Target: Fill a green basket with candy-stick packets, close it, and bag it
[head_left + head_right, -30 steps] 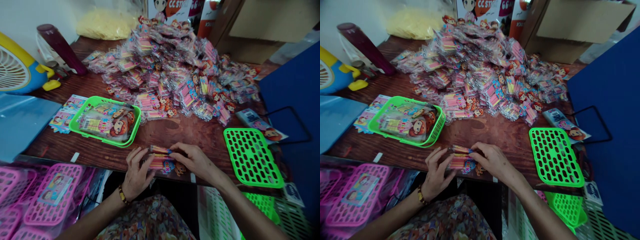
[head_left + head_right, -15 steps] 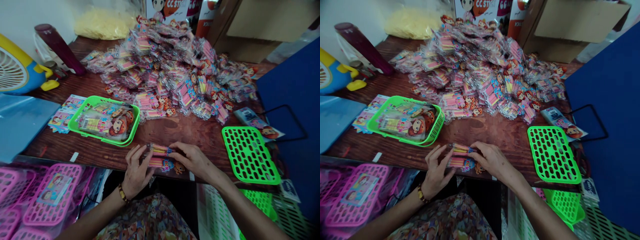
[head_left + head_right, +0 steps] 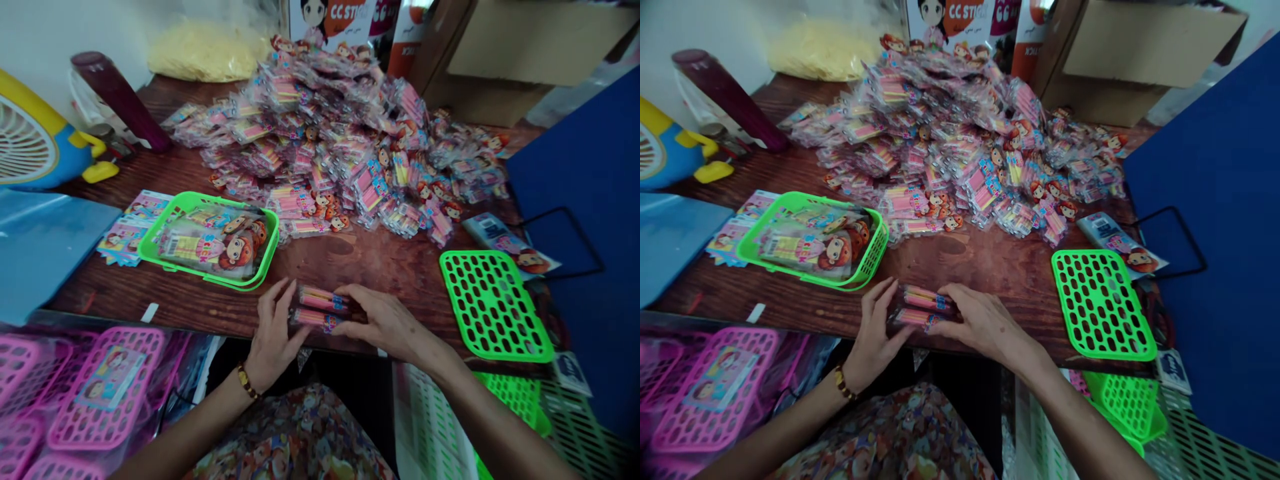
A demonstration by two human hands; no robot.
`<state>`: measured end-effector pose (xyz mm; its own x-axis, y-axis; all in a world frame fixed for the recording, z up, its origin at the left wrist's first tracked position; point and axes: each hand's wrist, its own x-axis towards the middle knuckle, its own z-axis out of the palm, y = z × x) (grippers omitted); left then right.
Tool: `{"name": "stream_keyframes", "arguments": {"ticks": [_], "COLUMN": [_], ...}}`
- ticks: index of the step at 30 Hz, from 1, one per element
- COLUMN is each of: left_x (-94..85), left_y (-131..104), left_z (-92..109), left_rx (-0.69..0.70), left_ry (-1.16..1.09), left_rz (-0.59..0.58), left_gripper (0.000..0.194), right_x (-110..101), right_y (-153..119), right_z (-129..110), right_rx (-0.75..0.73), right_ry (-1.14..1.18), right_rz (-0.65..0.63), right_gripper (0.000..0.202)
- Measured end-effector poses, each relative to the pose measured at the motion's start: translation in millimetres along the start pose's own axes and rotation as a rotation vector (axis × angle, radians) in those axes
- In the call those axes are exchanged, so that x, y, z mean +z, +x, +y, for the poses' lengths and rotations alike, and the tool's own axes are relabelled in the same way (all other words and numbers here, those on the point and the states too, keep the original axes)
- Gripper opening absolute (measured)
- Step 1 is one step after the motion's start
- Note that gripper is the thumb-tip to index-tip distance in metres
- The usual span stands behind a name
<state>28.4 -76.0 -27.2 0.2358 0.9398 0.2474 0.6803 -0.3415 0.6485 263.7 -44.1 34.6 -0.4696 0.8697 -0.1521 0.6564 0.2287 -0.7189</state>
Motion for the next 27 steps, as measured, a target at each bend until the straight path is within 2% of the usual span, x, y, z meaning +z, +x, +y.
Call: {"name": "stream_keyframes", "arguments": {"ticks": [7,9,13,17,19,22,25,27], "left_x": [-1.4,-0.6,-0.5,-11.1,-19.8,-29.8,-32.0,-31.5], "left_y": [7,9,13,22,28,41,51,55], "left_z": [3,3,8,19,24,29,29,27], "left_rx": [-0.047,-0.047,-0.047,0.057,0.16,0.234,0.158,0.093], "left_ry": [-0.053,-0.049,-0.039,0.193,0.335,0.414,0.382,0.333], "left_rz": [-0.015,-0.011,0.0,-0.042,-0.128,-0.339,-0.549,-0.624], "left_gripper": [0.075,0.077,0.074,0.069,0.069,0.065,0.035,0.019], "right_x": [1,-1,0,10,12,4,-16,-31], "right_y": [4,4,-3,-5,-5,-2,17,46], "right_z": [3,0,-6,-7,-8,-10,-10,-9], "right_rx": [0.028,0.024,0.007,0.032,0.012,-0.036,-0.085,-0.117], "right_ry": [0.031,0.025,-0.097,-0.237,-0.263,-0.284,-0.189,-0.137], "right_rz": [-0.014,-0.035,-0.121,-0.095,-0.134,-0.171,-0.219,-0.175], "right_gripper": [0.026,0.03,0.054,0.039,0.036,0.031,0.029,0.029]}}
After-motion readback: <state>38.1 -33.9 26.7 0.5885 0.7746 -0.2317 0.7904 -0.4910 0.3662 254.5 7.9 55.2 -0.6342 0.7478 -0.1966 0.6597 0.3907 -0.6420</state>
